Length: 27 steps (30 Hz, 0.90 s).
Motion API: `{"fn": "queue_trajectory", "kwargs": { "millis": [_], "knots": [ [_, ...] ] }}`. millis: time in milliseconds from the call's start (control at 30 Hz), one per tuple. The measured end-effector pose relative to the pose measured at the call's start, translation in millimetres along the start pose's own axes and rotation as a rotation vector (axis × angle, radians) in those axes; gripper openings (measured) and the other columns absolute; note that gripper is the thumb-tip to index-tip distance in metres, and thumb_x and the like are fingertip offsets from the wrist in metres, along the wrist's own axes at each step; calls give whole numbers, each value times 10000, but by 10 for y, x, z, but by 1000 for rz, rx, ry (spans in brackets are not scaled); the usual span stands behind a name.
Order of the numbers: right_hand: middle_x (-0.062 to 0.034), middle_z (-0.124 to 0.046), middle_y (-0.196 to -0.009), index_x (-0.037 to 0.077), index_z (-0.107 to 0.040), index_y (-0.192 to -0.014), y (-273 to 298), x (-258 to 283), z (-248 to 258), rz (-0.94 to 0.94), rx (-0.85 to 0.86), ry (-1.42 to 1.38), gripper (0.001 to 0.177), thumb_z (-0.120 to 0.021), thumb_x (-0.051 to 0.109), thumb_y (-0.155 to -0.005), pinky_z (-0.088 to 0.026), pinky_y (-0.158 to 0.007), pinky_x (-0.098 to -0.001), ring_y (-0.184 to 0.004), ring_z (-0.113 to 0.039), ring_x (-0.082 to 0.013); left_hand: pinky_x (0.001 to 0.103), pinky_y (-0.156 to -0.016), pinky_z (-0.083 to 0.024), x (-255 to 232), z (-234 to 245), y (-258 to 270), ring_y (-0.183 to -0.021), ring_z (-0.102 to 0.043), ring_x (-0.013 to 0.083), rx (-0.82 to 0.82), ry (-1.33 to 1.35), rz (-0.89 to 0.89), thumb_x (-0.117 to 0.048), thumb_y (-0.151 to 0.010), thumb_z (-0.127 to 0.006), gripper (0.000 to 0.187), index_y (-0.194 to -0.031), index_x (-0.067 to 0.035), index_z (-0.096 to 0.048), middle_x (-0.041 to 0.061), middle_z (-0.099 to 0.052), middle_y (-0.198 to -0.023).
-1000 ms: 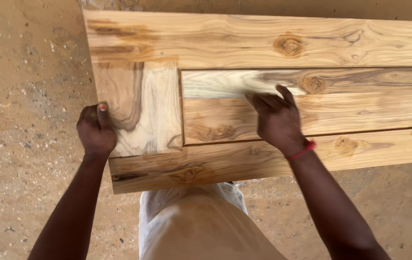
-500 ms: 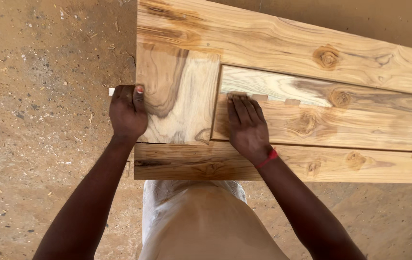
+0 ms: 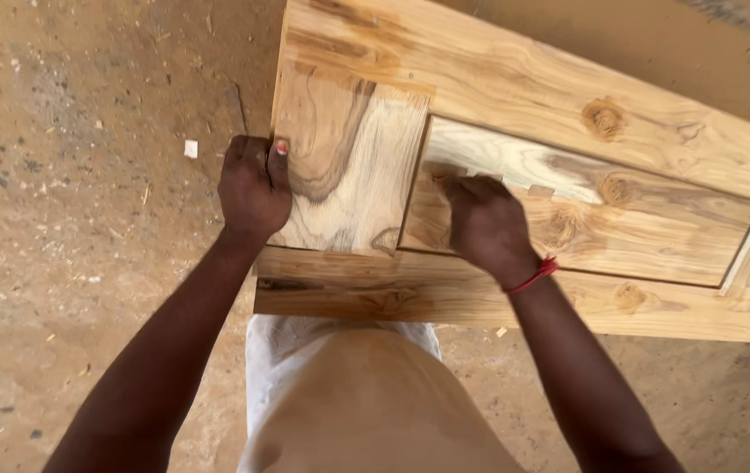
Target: The person sands a wooden door panel using a sanding block. They move the block across the surface and edges of the door, occasionally pausing to wipe the sanding block on the floor.
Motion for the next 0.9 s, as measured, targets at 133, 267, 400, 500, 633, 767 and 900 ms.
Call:
{"fn": "queue_trajectory", "kwargs": {
  "millis": [133,267,400,500,633,767,900],
  "knots": [
    [-94,-734,-1256,67,-748,-1232,-242,-335,173,295,-75,67,437,-625,-77,-837,-561,-1020,-379,-1126,-697,-257,528,-772,-517,10,-5,39,-935,-625,444,10,20,19,-252,-1134,-578,301,-1038,27,-642,231,-613,-1018],
    [-38,-729,-1294,118,-756,-1235,-493,-374,274,479,159,173,503,-630,-72,-786,-532,-1048,-353,-1224,-656,-221,517,-755,-528,51,-37,62,-926,-637,438,-31,-6,6,-260,-1138,-591,305,-1044,21,-664,231,-622,-1014],
    [3,-706,-1339,165,-755,-1235,-409,-516,397,526,323,214,514,-650,-65,-788,-487,-1112,-347,-1293,-609,-201,468,-656,-541,173,-116,109,-840,-659,370,-36,-7,-6,-287,-1178,-586,357,-1061,35,-688,226,-638,-987],
    [13,-686,-1354,195,-753,-1229,-286,-712,442,576,385,260,533,-666,-57,-767,-450,-1143,-361,-1301,-588,-192,429,-573,-524,236,-149,108,-740,-645,310,-25,-50,23,-316,-1189,-580,408,-1031,35,-714,213,-629,-894],
    [61,-672,-1374,217,-736,-1248,-81,-1026,447,512,485,315,546,-673,-58,-781,-440,-1151,-334,-1324,-569,-169,426,-570,-490,320,-204,138,-715,-621,292,-17,-92,-34,-340,-1229,-577,448,-1031,33,-729,189,-625,-863],
    [42,-698,-1337,198,-754,-1219,119,-1315,507,558,394,294,508,-679,-52,-784,-461,-1144,-353,-1302,-598,-163,390,-578,-455,443,-255,196,-718,-584,258,-4,-160,-32,-299,-1217,-537,461,-910,12,-683,151,-610,-835],
    [9,-719,-1305,171,-761,-1218,369,-1627,513,528,316,227,466,-689,-45,-811,-498,-1108,-346,-1280,-627,-185,404,-598,-397,517,-227,187,-660,-525,244,40,-156,-22,-274,-1201,-497,468,-823,-30,-627,120,-563,-717]
  ]
}}
Point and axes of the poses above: each hand's wrist, its own y-axis away from the middle knuckle, its own z-axis out of the back of the hand, x = y × z, the point moved 1 cm from there along -y, towards the middle knuckle
